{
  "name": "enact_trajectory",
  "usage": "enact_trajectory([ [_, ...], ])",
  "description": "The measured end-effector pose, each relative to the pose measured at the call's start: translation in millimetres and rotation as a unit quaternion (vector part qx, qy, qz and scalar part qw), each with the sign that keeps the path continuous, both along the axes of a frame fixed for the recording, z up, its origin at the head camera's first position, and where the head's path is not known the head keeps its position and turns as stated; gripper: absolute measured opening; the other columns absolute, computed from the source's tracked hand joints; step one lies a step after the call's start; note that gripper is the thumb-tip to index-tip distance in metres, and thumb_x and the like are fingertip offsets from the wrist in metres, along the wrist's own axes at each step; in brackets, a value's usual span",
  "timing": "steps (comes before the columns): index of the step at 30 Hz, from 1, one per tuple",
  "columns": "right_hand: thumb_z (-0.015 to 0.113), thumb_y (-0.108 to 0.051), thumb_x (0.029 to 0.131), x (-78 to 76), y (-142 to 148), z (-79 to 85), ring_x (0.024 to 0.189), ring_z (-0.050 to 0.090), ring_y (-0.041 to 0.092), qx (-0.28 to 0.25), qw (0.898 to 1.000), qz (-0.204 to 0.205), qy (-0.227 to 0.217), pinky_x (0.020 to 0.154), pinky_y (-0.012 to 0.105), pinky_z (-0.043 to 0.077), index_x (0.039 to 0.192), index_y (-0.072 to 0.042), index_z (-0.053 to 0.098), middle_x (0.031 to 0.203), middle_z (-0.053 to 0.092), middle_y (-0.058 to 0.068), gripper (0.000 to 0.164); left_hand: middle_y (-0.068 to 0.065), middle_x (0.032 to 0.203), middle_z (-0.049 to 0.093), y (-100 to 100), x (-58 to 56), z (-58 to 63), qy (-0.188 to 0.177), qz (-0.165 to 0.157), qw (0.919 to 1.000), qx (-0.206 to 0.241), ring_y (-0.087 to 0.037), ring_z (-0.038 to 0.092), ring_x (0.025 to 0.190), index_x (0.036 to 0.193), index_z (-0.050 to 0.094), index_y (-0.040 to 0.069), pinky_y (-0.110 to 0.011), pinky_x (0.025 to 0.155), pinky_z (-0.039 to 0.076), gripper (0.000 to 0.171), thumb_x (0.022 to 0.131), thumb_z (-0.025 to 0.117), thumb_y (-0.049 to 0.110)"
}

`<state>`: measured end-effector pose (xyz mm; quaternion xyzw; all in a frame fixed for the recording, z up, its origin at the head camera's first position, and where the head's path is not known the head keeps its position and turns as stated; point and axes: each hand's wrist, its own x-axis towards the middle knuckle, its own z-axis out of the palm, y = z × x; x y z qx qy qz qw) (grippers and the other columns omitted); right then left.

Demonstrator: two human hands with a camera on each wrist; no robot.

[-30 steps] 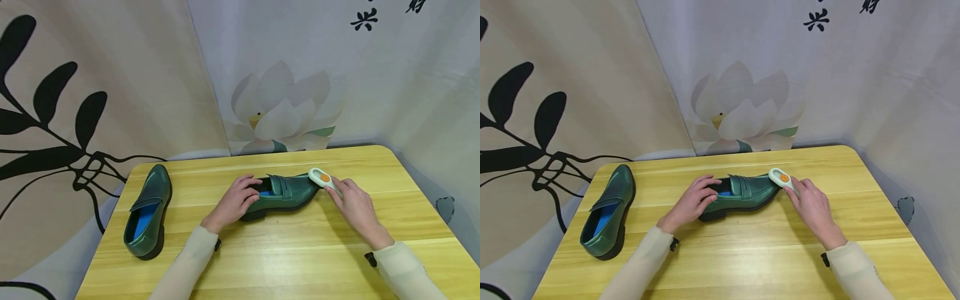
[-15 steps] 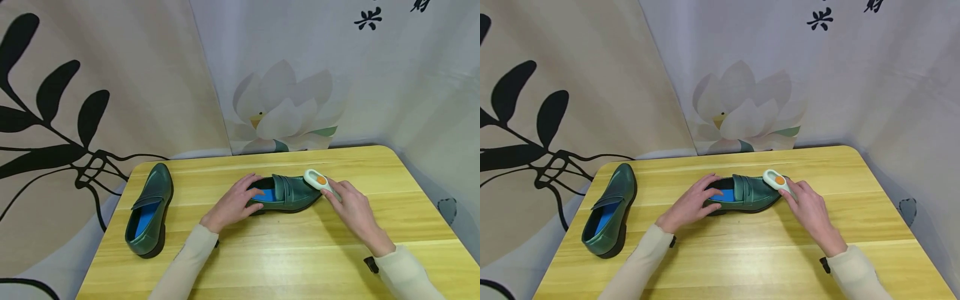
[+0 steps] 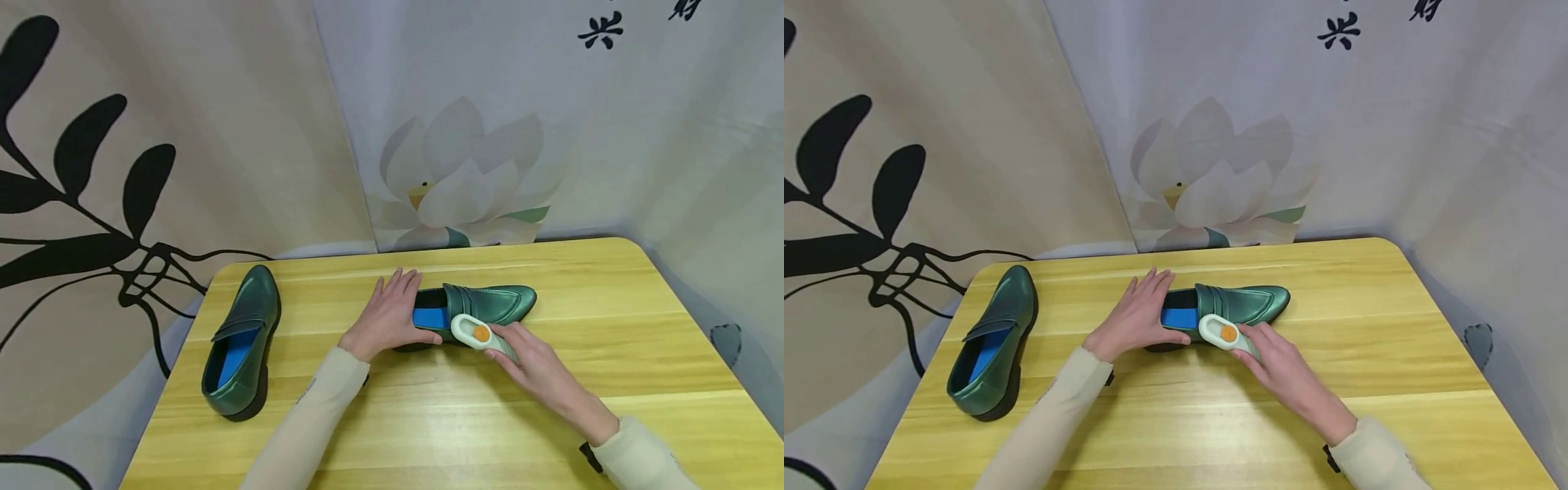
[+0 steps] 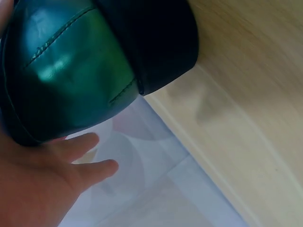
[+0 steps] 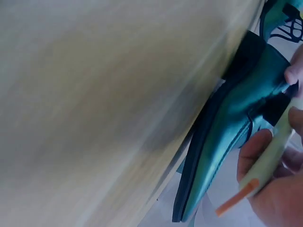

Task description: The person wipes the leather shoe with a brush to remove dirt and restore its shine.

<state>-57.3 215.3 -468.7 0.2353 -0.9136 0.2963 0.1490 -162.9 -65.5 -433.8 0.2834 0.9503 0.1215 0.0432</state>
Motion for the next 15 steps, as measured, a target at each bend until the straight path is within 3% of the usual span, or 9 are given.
enact_trajectory([
  [4, 0.077, -0.014, 0.094, -6.2, -8.8, 0.4, 0.080, 0.053, 0.011, 0.003, 1.000, -0.027, -0.001, 0.066, 0.032, 0.051, 0.133, 0.002, 0.063, 0.105, 0.063, 0.004, 0.043, -0.012, 0.157, 0.047, -0.6, -0.2, -0.8, -0.010, 0.009, 0.9999, 0.000, -0.035, 0.035, 0.150, 0.157, 0.042, 0.005, -0.061, 0.121, 0.022, 0.118, 0.072, 0.077, 0.080],
  [8, 0.073, -0.022, 0.099, -18.5, -18.3, 6.2, 0.085, 0.062, 0.021, -0.004, 0.997, -0.070, -0.017, 0.070, 0.041, 0.055, 0.131, 0.004, 0.064, 0.108, 0.067, 0.011, 0.043, -0.012, 0.148, 0.057, -0.3, -0.4, -1.6, -0.001, 0.006, 1.0000, -0.003, -0.031, 0.048, 0.141, 0.150, 0.051, 0.005, -0.061, 0.119, 0.027, 0.109, 0.073, 0.078, 0.077],
  [15, 0.068, -0.034, 0.102, -50.3, -33.8, 23.3, 0.094, 0.069, 0.034, -0.001, 0.992, -0.119, -0.049, 0.077, 0.053, 0.057, 0.125, 0.004, 0.068, 0.115, 0.071, 0.019, 0.045, -0.011, 0.143, 0.061, 1.0, 0.2, -3.6, 0.000, 0.006, 1.0000, 0.003, -0.028, 0.056, 0.133, 0.147, 0.054, 0.005, -0.059, 0.118, 0.030, 0.102, 0.075, 0.079, 0.073],
])
